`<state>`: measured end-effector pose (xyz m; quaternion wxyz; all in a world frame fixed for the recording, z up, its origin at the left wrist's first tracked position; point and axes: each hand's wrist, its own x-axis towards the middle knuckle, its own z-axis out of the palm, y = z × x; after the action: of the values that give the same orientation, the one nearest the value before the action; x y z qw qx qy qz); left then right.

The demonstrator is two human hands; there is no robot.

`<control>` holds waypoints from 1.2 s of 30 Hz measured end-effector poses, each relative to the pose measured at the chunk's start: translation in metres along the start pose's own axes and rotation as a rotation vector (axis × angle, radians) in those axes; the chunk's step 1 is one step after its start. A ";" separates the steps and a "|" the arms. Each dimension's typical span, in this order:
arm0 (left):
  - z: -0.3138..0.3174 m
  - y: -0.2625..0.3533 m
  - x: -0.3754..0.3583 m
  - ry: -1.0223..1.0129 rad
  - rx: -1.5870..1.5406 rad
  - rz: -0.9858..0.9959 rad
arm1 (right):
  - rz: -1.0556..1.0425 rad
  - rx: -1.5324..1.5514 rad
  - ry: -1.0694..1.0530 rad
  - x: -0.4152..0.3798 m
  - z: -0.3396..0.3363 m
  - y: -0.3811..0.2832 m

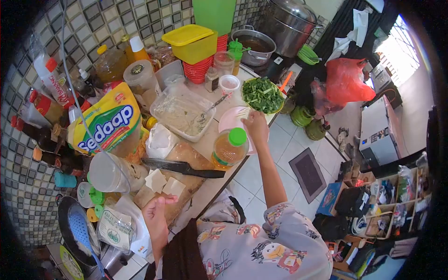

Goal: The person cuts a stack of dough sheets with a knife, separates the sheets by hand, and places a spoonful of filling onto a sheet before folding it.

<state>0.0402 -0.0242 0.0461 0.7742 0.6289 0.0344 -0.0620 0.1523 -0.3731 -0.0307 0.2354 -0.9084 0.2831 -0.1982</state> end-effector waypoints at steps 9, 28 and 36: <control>0.002 0.001 0.001 0.003 0.010 -0.005 | 0.029 0.199 0.088 0.017 0.034 0.028; -0.001 -0.004 0.003 -0.008 -0.079 -0.009 | -0.005 0.244 -0.150 0.044 0.020 0.036; -0.004 0.008 0.001 0.126 -0.037 -0.035 | -0.186 0.305 0.229 0.044 0.012 0.042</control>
<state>0.0428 -0.0187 0.0531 0.7808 0.6166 0.0950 -0.0351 0.1737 -0.4265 -0.0526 0.3172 -0.8560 0.1896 -0.3615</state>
